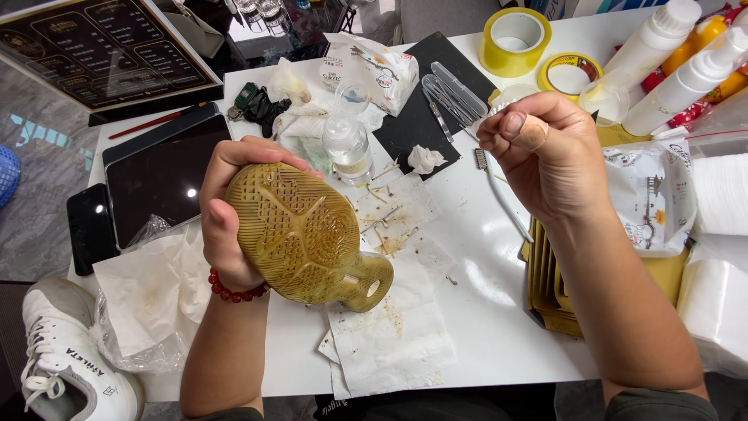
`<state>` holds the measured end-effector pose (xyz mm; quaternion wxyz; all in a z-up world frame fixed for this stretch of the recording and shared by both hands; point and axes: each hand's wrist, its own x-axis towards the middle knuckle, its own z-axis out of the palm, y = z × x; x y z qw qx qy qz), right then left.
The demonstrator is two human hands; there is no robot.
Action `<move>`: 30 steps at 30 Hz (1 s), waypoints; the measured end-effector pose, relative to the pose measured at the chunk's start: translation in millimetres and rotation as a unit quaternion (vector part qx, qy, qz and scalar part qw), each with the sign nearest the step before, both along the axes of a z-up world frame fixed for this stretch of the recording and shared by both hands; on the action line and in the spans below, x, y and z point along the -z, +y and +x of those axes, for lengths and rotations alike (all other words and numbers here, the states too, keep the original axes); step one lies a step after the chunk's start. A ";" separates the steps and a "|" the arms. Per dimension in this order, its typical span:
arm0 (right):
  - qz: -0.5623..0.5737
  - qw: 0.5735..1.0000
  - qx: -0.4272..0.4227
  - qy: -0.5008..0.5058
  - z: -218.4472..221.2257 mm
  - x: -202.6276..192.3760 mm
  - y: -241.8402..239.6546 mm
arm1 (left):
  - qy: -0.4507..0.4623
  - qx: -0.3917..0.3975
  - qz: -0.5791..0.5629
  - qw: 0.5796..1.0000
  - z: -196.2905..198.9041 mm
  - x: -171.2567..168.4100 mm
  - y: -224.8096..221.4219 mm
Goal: Using a cotton swab to apply adhesive or cleaner to the detached sole of an athletic shoe.
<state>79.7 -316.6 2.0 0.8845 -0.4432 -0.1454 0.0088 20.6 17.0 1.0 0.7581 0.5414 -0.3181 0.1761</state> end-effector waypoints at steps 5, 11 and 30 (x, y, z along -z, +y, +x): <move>0.019 0.999 0.031 -0.005 10.1 4.8 -20.7 | 0.002 -0.005 -0.001 1.000 -1.3 0.8 -0.4; -0.075 0.968 0.172 -0.168 4.9 -17.4 -39.2 | 0.004 -0.009 0.001 1.000 -2.7 0.5 -1.3; -0.883 0.420 0.202 -0.055 144.1 37.1 -38.9 | -0.010 0.007 0.019 1.000 4.4 -1.4 -3.4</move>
